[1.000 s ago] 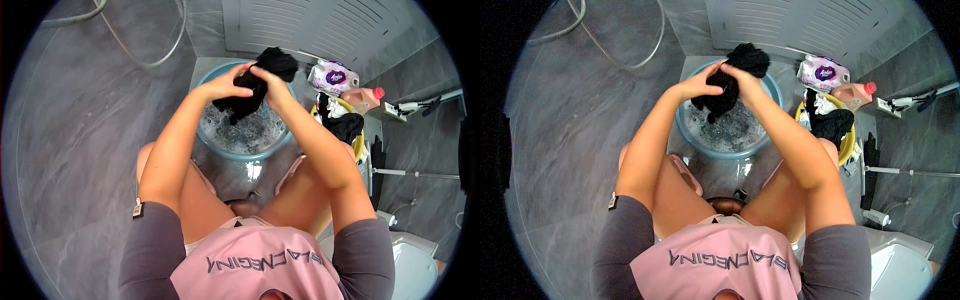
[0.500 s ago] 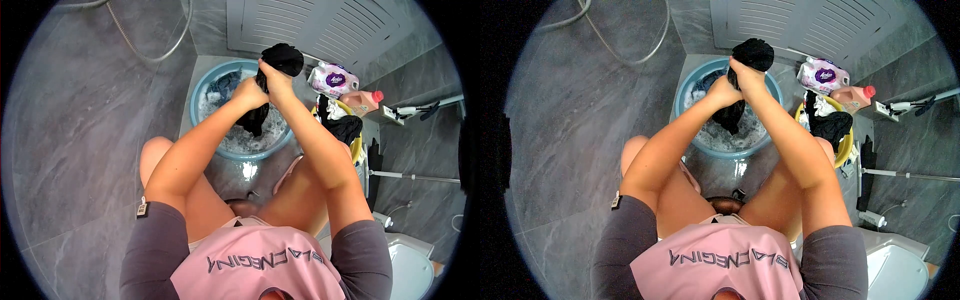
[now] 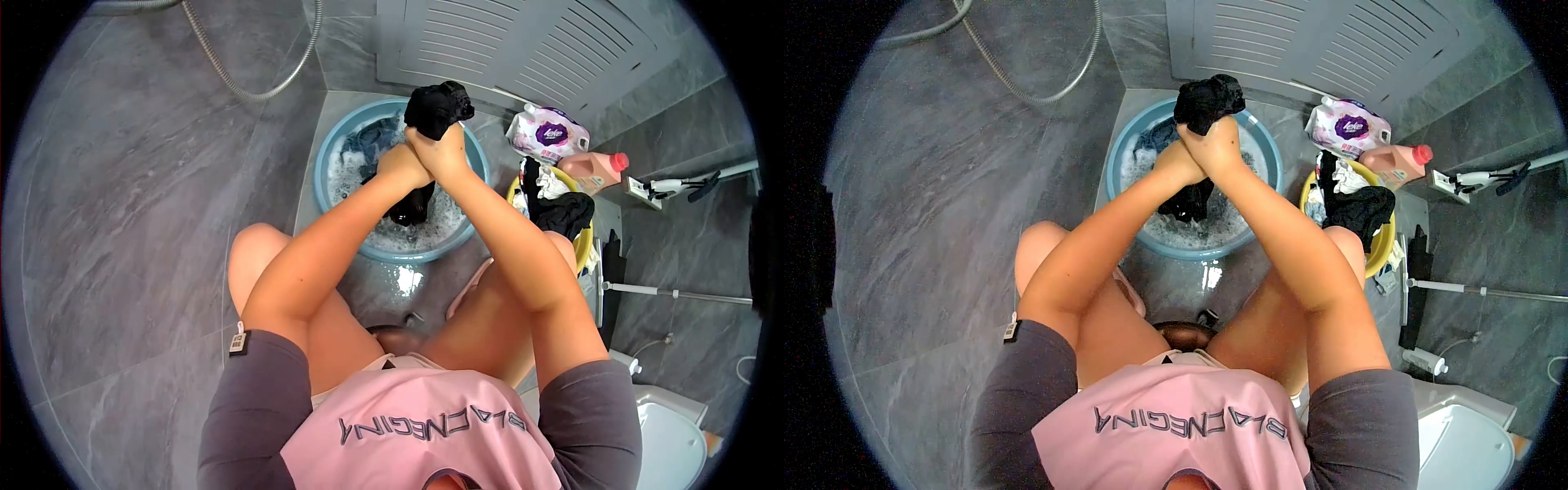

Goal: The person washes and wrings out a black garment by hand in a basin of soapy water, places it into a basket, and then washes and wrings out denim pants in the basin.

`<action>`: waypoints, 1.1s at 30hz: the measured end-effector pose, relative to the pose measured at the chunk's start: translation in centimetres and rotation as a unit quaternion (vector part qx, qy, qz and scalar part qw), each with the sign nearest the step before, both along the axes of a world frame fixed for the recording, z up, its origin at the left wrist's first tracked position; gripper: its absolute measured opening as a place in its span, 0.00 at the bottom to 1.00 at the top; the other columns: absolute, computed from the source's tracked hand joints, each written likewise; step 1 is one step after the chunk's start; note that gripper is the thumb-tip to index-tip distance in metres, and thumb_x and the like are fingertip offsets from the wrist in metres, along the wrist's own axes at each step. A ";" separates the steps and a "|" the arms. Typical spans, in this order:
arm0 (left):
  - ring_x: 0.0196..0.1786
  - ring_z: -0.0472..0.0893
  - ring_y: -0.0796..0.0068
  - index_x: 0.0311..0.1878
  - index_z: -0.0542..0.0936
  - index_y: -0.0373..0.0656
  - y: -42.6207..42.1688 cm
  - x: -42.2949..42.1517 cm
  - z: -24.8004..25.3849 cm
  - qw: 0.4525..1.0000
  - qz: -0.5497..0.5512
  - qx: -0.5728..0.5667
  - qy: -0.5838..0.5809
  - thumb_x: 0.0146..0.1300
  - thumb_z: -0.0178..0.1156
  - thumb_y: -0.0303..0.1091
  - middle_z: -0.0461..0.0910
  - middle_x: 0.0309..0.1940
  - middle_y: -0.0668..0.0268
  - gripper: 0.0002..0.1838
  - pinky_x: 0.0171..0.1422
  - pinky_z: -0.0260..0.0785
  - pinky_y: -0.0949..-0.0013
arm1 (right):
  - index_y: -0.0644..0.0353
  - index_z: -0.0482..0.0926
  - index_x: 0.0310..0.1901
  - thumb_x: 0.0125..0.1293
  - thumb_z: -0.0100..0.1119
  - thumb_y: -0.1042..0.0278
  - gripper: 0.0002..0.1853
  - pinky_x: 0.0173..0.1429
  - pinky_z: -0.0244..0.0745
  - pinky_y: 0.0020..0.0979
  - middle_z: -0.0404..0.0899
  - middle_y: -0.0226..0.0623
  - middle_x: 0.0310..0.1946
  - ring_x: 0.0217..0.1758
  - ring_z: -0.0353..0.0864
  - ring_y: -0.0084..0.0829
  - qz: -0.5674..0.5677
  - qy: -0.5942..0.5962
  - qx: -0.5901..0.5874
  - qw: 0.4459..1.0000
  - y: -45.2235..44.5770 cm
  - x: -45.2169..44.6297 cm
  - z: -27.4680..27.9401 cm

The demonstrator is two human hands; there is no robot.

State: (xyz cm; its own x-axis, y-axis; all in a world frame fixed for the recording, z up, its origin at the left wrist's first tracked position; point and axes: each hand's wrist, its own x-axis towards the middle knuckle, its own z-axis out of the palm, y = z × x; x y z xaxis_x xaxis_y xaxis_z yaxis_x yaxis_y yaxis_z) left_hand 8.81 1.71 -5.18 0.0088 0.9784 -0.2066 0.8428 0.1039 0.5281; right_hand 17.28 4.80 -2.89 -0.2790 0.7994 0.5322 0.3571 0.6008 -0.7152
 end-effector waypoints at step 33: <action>0.36 0.80 0.58 0.38 0.77 0.33 1.4 -1.4 1.7 0.926 0.152 0.138 -0.316 0.41 0.63 0.36 0.79 0.32 0.49 0.20 0.40 0.71 0.63 | 0.61 0.73 0.50 0.49 0.65 0.69 0.24 0.57 0.65 0.30 0.76 0.34 0.46 0.51 0.73 0.27 0.242 0.047 -0.518 0.819 -2.5 1.0 -2.8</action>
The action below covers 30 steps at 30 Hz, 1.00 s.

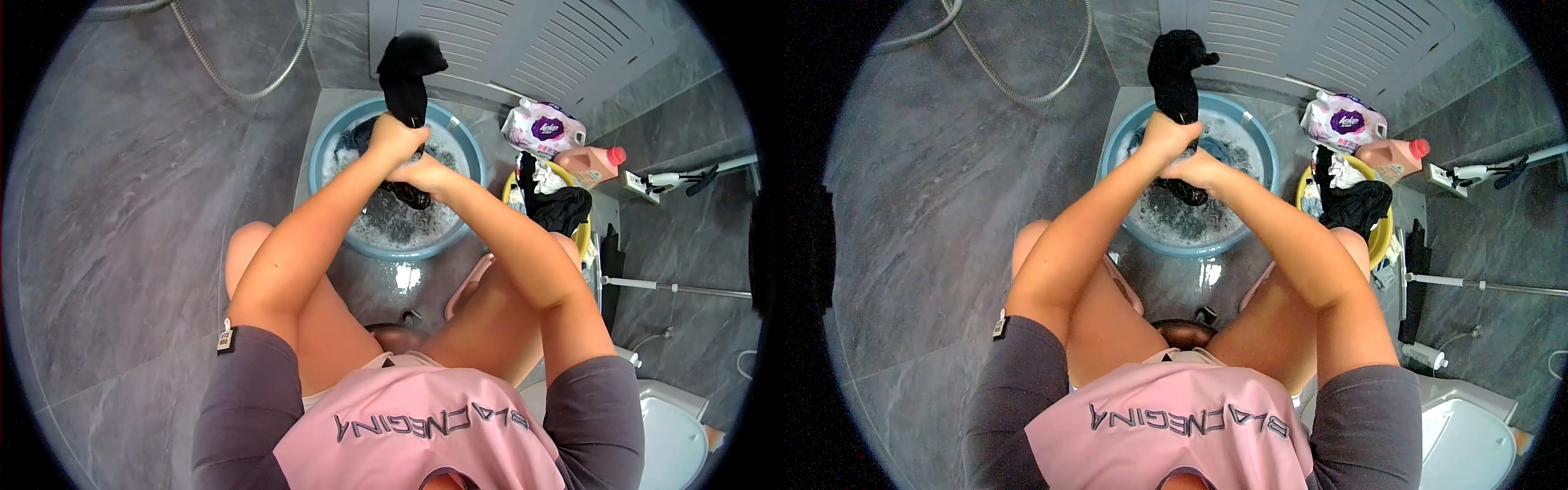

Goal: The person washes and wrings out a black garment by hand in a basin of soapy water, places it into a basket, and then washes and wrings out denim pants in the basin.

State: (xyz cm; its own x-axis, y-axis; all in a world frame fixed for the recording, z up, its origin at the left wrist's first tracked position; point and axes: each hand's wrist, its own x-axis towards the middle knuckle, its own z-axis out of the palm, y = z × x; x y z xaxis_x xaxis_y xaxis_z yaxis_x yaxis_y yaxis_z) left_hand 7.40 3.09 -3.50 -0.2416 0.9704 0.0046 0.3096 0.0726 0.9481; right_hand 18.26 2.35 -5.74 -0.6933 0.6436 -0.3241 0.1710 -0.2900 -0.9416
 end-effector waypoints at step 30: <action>0.24 0.65 0.78 0.33 0.67 0.43 0.1 -2.6 5.8 0.810 -0.221 0.051 -0.542 0.56 0.52 0.26 0.66 0.19 0.68 0.04 0.32 0.60 0.73 | 0.58 0.50 0.67 0.55 0.61 0.47 0.44 0.65 0.49 0.64 0.56 0.51 0.65 0.68 0.50 0.59 0.260 0.372 -0.378 0.807 0.7 1.3 4.0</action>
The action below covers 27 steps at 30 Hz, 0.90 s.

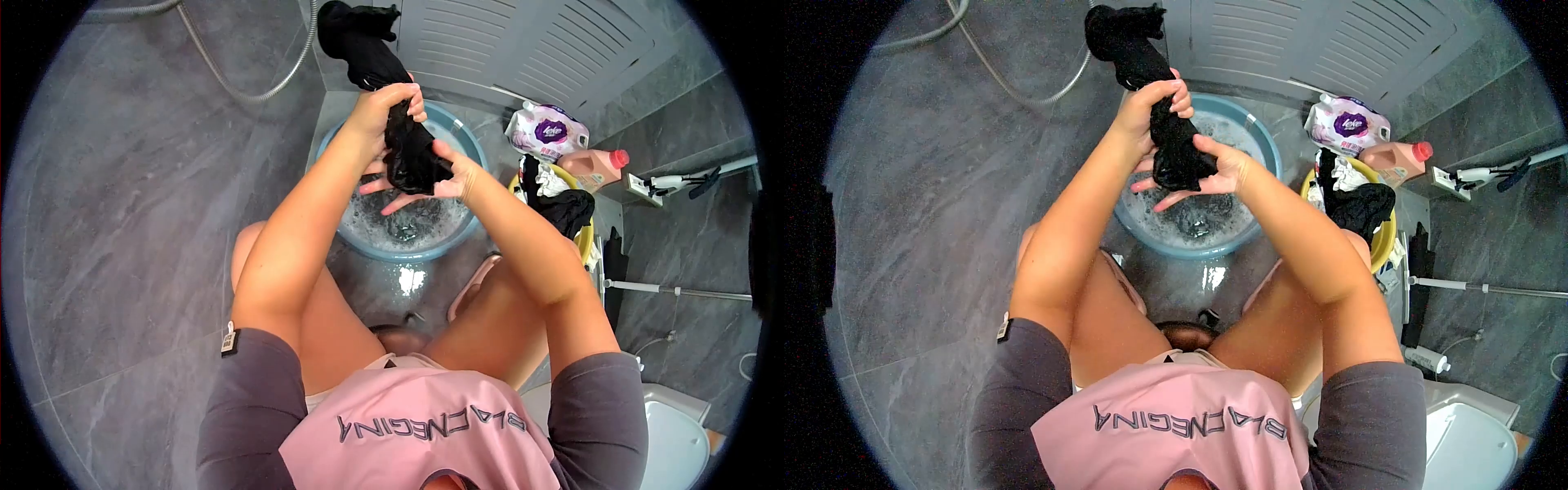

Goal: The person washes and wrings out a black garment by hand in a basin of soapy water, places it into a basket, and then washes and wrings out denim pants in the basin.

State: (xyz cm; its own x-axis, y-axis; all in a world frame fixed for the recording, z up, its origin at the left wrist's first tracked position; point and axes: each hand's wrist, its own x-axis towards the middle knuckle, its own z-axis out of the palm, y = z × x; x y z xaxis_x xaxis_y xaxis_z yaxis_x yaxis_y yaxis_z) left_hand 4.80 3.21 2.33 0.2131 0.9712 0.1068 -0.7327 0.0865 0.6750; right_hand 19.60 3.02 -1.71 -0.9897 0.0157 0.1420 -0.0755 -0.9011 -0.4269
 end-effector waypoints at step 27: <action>0.21 0.73 0.75 0.23 0.75 0.40 -0.1 -0.1 -2.6 0.935 0.162 -0.001 0.315 0.51 0.62 0.28 0.74 0.19 0.67 0.07 0.27 0.65 0.72 | 0.59 0.71 0.32 0.55 0.60 0.68 0.08 0.13 0.48 0.20 0.68 0.28 0.22 0.17 0.64 0.18 -0.174 -0.328 0.200 0.907 -1.2 -1.4 0.6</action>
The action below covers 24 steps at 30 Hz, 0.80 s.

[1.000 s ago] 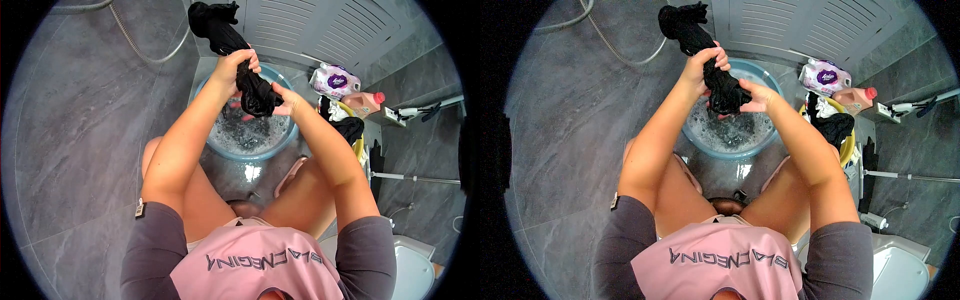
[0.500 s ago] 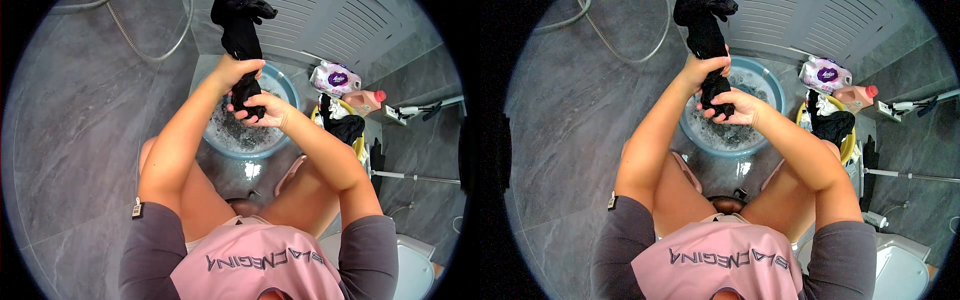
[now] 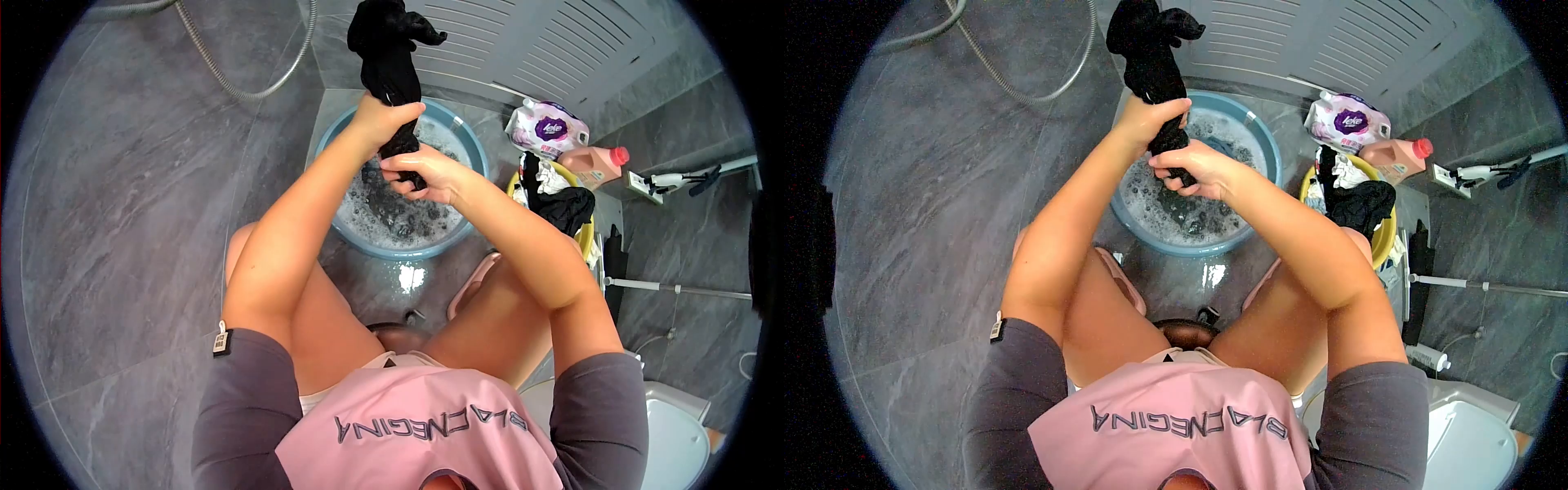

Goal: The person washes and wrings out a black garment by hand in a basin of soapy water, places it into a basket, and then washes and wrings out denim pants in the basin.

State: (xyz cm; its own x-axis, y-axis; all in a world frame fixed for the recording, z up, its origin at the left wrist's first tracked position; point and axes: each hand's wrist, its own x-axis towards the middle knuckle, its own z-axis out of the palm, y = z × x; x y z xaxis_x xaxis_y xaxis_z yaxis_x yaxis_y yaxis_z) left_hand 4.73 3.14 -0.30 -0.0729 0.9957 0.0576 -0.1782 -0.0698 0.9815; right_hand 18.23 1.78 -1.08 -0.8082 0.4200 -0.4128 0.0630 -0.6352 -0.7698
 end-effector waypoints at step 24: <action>0.28 0.78 0.54 0.29 0.74 0.31 1.9 2.2 -5.3 0.899 0.378 -0.013 0.220 0.44 0.60 0.35 0.77 0.22 0.49 0.15 0.34 0.67 0.60 | 0.62 0.76 0.43 0.50 0.58 0.52 0.24 0.49 0.72 0.41 0.79 0.52 0.40 0.46 0.77 0.49 -0.156 -0.360 0.463 0.795 0.7 -2.6 -4.2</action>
State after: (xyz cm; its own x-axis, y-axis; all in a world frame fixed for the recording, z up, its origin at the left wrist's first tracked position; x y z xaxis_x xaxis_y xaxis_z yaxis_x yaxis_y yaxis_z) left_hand 6.90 5.08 -5.61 -0.7054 0.6722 0.2247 0.3172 0.0158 0.9482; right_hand 15.66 2.47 -5.32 -0.3001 0.9465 -0.1185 0.6495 0.1118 -0.7521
